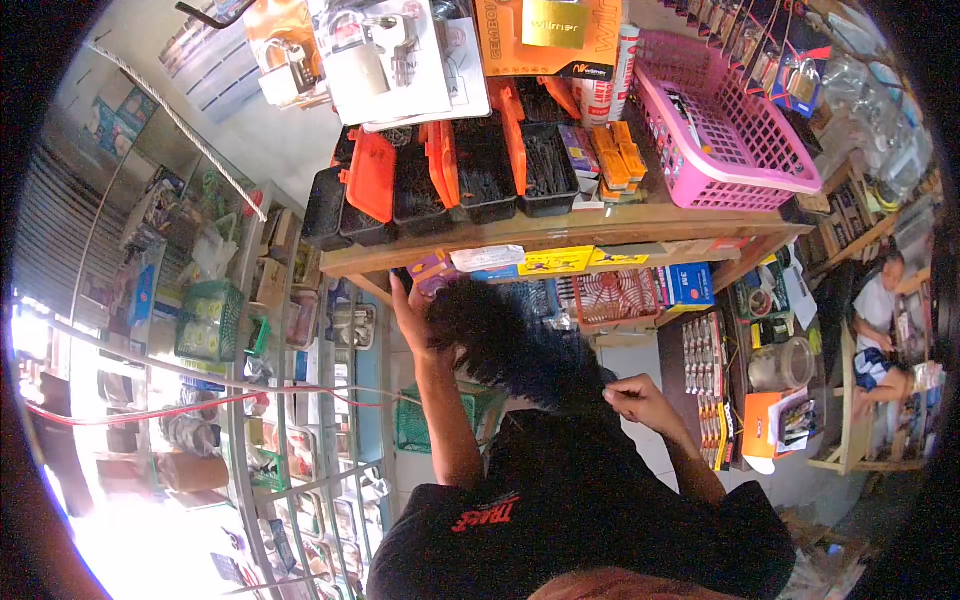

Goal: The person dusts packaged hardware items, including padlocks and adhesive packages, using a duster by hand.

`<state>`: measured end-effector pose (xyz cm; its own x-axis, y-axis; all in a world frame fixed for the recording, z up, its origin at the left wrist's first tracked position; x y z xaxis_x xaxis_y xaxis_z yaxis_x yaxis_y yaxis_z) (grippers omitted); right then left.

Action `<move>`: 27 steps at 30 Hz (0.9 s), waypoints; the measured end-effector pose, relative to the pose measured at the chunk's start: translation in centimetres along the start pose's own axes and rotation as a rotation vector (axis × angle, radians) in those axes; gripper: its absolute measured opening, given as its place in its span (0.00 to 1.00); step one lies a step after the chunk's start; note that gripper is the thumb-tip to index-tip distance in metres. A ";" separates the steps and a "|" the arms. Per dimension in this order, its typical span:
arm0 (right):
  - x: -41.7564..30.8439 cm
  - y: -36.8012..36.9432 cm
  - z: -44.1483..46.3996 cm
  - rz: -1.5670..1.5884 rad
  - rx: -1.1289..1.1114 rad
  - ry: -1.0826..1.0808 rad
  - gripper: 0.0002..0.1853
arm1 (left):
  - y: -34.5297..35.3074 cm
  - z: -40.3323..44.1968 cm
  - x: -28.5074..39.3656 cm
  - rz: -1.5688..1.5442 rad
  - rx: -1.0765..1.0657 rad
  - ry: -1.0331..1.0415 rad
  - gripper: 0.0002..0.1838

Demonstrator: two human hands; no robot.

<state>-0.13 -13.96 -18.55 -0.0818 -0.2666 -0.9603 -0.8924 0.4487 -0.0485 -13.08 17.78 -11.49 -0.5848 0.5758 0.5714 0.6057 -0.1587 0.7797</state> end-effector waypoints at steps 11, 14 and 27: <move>0.6 2.8 1.0 0.087 0.093 -0.023 0.14 | 2.1 -2.5 -2.9 -0.376 -0.254 -0.062 0.28; 0.5 2.8 1.2 0.122 0.101 0.006 0.16 | 2.9 -2.8 -2.7 -0.448 -0.272 -0.053 0.29; 0.0 3.8 2.2 0.097 0.148 -0.015 0.17 | -0.3 -0.9 -2.6 -0.244 -0.321 0.134 0.25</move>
Point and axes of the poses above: each hand's wrist, its own z-axis towards the middle knuckle, its own y-axis out of the palm, x = y × z, the point moved 2 cm from there along z, towards the middle knuckle, and after that the axes turned 8 degrees about x, right-handed, at the moved point
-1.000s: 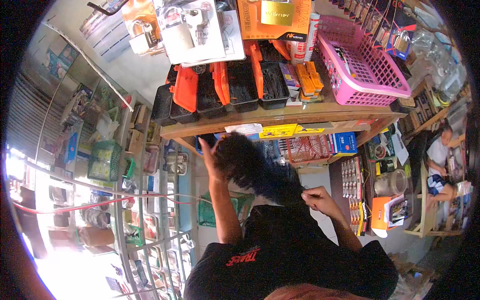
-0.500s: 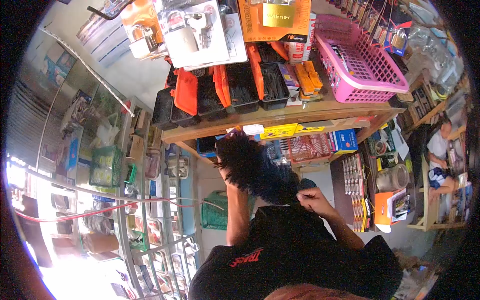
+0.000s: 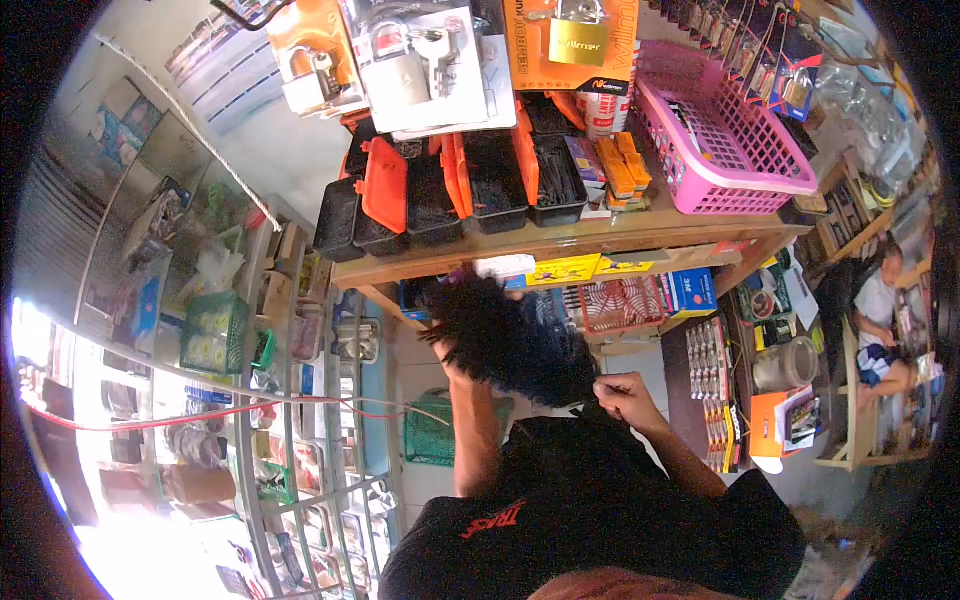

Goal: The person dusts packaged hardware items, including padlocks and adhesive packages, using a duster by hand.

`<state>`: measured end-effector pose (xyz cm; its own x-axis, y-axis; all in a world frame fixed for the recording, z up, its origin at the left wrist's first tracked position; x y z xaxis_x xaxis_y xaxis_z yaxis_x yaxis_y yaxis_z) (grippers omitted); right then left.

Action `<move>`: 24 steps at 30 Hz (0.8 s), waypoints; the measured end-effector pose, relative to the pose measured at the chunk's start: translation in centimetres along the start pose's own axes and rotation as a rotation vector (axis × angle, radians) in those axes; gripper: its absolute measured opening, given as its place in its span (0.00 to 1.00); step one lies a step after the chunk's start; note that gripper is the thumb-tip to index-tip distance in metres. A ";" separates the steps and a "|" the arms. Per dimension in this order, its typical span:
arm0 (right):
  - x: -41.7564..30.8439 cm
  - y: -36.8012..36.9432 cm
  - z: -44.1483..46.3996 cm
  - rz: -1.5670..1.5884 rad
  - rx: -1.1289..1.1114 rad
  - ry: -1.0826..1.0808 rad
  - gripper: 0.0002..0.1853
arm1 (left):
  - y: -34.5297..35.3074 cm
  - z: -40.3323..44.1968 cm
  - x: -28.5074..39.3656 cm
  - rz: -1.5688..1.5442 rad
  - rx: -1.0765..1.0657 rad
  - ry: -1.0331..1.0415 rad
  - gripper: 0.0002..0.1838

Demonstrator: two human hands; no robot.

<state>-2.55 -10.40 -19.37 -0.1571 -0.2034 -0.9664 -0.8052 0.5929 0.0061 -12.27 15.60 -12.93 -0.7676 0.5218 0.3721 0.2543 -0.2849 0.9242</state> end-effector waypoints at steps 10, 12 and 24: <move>-1.7 0.1 1.4 -0.036 -0.064 -0.090 0.20 | -4.0 -2.3 -1.0 0.184 0.180 -0.144 0.25; -1.5 0.3 1.5 0.036 -0.064 -0.070 0.19 | -1.8 -2.8 -2.5 0.118 0.048 -0.208 0.25; -0.6 -1.6 -0.9 0.385 0.050 0.141 0.18 | 2.6 -2.9 -7.6 0.378 0.257 -0.303 0.30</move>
Point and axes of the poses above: each hand's wrist, its own z-axis towards the middle knuckle, its own y-axis out of the palm, x = y × z, the point moved 2 cm from there along z, towards the middle knuckle, and after that the axes turned 8 degrees about x, right-handed, at the moved point
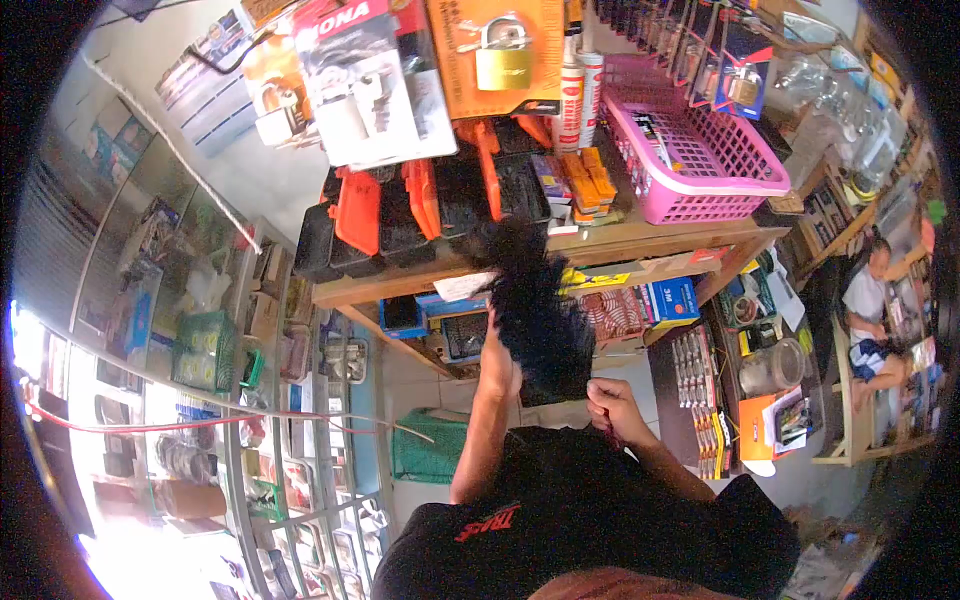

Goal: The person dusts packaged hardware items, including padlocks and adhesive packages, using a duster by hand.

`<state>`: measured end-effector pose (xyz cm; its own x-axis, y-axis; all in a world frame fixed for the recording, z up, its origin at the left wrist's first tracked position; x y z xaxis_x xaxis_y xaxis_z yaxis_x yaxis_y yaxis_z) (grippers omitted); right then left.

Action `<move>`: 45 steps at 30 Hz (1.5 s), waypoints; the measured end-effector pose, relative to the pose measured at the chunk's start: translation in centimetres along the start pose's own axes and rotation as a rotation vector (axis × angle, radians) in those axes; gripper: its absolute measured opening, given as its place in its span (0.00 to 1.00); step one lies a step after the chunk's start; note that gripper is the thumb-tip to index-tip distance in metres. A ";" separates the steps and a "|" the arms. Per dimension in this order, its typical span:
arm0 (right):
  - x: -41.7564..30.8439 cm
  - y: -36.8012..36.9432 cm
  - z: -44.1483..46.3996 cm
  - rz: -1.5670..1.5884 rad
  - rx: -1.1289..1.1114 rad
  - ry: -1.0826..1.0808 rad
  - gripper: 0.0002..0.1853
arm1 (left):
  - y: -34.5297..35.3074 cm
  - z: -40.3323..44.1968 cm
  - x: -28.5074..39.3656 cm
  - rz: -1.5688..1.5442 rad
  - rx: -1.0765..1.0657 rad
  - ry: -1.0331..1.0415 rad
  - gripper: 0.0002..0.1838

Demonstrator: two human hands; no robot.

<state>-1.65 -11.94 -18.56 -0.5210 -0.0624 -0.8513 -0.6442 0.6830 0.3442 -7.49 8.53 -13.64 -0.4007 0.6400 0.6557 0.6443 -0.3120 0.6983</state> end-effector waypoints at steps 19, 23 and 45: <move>-5.1 -0.7 0.0 0.343 -0.129 -0.105 0.15 | 2.0 0.4 3.2 -0.016 -0.211 0.199 0.23; -7.8 -2.6 -1.0 0.317 -0.015 -0.333 0.15 | 0.2 1.0 3.8 0.172 -0.195 0.332 0.24; -23.9 -10.6 -4.5 0.123 0.349 -0.700 0.34 | 1.1 -1.3 1.9 0.074 -0.146 0.213 0.20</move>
Point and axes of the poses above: each hand's wrist, its own z-axis towards the middle knuckle, its own y-axis out of the palm, x = y × z, the point moved 2 cm from there along z, towards the middle knuckle, and after that the axes turned 8 degrees about x, right-handed, at the moved point
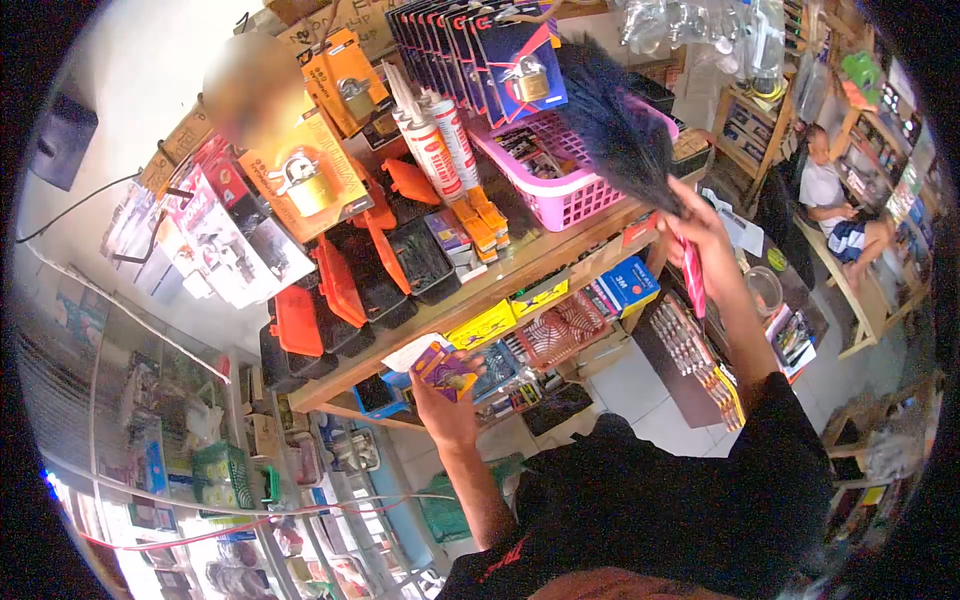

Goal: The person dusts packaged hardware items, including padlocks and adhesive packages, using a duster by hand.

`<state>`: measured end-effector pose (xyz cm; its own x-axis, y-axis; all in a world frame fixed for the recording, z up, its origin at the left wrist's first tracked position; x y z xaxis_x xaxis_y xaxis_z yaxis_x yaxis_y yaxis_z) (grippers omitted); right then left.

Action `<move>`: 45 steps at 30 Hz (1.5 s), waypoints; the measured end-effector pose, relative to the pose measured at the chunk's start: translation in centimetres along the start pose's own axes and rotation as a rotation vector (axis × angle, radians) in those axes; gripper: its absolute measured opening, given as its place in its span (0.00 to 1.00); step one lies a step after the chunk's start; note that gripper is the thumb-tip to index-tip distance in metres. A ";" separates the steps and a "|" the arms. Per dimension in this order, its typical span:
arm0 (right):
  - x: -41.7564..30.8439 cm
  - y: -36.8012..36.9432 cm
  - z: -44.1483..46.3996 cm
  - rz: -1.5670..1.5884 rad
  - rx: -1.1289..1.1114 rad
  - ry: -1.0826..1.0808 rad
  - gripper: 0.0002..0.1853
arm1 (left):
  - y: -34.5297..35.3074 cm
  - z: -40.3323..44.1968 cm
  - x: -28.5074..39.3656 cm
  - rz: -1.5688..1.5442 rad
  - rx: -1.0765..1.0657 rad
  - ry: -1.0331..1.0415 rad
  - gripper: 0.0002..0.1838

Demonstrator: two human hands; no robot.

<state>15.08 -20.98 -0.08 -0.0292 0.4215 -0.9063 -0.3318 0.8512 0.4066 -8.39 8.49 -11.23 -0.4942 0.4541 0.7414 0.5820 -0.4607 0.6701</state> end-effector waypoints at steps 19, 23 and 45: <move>-3.7 -0.8 23.2 -0.640 -0.430 0.020 0.15 | 6.8 -1.4 -1.9 -0.018 0.163 0.013 0.29; -1.0 -1.3 26.5 -0.794 -0.503 -0.039 0.18 | 7.7 -1.6 -3.2 -0.023 0.139 0.013 0.27; -7.1 -2.5 18.8 -0.369 -0.045 -1.028 0.10 | 16.4 -1.2 -8.6 0.090 0.132 -0.017 0.29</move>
<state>33.84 -20.19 7.48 0.8736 0.2207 -0.4337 -0.1937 0.9753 0.1061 4.66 -3.93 -6.56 -0.4264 0.4287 0.7965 0.7039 -0.3959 0.5898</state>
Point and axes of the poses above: each hand's wrist, its own z-axis towards the middle knuckle, its own y-axis out of the palm, x = y × z, the point moved 2 cm from there along z, towards the middle knuckle, and after that the axes turned 8 degrees about x, right-handed, at the moved point
